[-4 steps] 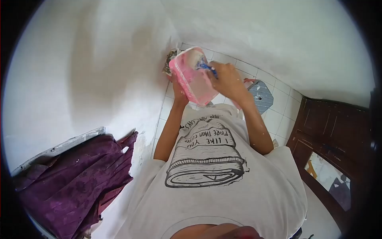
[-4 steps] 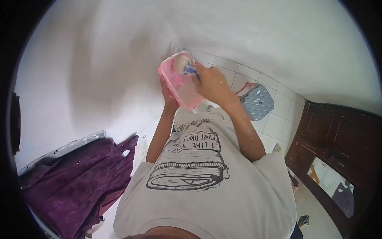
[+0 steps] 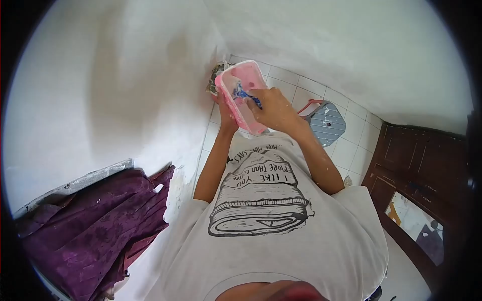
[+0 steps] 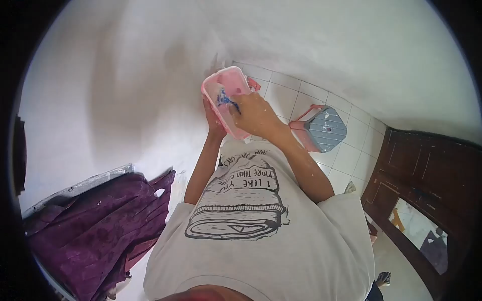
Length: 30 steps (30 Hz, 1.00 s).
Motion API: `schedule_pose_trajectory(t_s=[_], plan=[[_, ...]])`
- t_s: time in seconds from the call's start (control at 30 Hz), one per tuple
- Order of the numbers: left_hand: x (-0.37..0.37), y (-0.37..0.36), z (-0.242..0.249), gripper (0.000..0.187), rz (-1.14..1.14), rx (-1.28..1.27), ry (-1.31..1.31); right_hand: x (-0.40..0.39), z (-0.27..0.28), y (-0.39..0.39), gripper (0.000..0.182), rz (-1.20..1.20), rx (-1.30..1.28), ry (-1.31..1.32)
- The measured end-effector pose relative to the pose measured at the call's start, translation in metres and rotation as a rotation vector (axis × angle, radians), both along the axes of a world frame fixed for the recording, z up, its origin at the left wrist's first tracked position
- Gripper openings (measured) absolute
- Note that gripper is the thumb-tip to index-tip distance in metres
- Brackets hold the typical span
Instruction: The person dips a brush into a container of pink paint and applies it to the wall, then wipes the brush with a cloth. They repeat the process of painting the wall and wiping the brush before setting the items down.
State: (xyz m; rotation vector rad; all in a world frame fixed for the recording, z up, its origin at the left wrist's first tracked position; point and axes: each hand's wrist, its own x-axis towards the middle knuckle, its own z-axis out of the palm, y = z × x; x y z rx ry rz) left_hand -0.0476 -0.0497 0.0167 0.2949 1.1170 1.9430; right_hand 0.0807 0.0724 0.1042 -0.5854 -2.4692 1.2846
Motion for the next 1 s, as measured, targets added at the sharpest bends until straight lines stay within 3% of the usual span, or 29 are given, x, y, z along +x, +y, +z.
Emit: schedule_pose_trajectory(t_s=[0.07, 0.17, 0.27, 0.33, 0.47, 0.57, 0.63, 0.67, 0.7, 0.77, 0.83, 0.87, 0.93, 0.97, 1.0], plan=[[0.041, 0.034, -0.017, 0.075, 0.009, 0.070, -0.088, 0.038, 0.009, 0.032, 0.028, 0.013, 0.104, -0.053], [0.048, 0.034, -0.001, 0.065, 0.029, 0.192, -0.128, 0.044, 0.028, 0.042, 0.026, -0.016, -0.036, -0.234], [0.053, 0.031, -0.004, 0.066, 0.001, 0.193, -0.107, 0.042, 0.010, 0.025, 0.029, -0.109, 0.036, -0.209], [0.052, 0.028, -0.008, 0.069, -0.040, 0.086, -0.147, 0.043, 0.013, 0.010, 0.032, 0.003, 0.195, -0.381], [0.055, 0.023, -0.009, 0.075, -0.104, 0.151, -0.120, 0.061, 0.028, 0.030, 0.033, 0.052, 0.080, -0.346], [0.063, 0.027, -0.015, 0.074, -0.089, 0.144, -0.082, 0.062, 0.029, 0.024, 0.033, -0.075, 0.065, -0.315], [0.064, 0.027, -0.022, 0.073, -0.132, 0.202, -0.252, 0.054, 0.015, 0.013, 0.033, 0.053, 0.232, -0.461], [0.067, 0.023, -0.018, 0.075, -0.136, 0.223, -0.030, 0.055, 0.019, 0.018, 0.033, 0.055, 0.233, -0.458], [0.066, 0.022, -0.013, 0.075, -0.137, 0.221, -0.024, 0.059, 0.026, 0.025, 0.033, 0.095, 0.212, -0.446], [0.064, 0.014, -0.006, 0.076, -0.045, 0.137, -0.277, 0.072, 0.024, 0.036, 0.032, 0.136, 0.170, -0.436], [0.058, 0.005, -0.010, 0.075, -0.006, 0.160, -0.282, 0.084, 0.017, 0.051, 0.031, 0.173, 0.136, -0.188], [0.055, 0.000, -0.009, 0.074, 0.035, 0.192, -0.279, 0.087, 0.017, 0.054, 0.031, 0.183, 0.130, -0.189], [0.052, -0.009, -0.009, 0.076, 0.086, 0.156, -0.264, 0.087, 0.019, 0.059, 0.029, 0.226, -0.247, -0.106], [0.051, -0.014, -0.007, 0.077, 0.129, 0.124, -0.250, 0.086, 0.014, 0.060, 0.029, 0.247, -0.252, -0.107], [0.051, -0.024, -0.013, 0.077, 0.156, 0.114, -0.247, 0.087, 0.003, 0.057, 0.030, 0.259, -0.421, -0.103]])
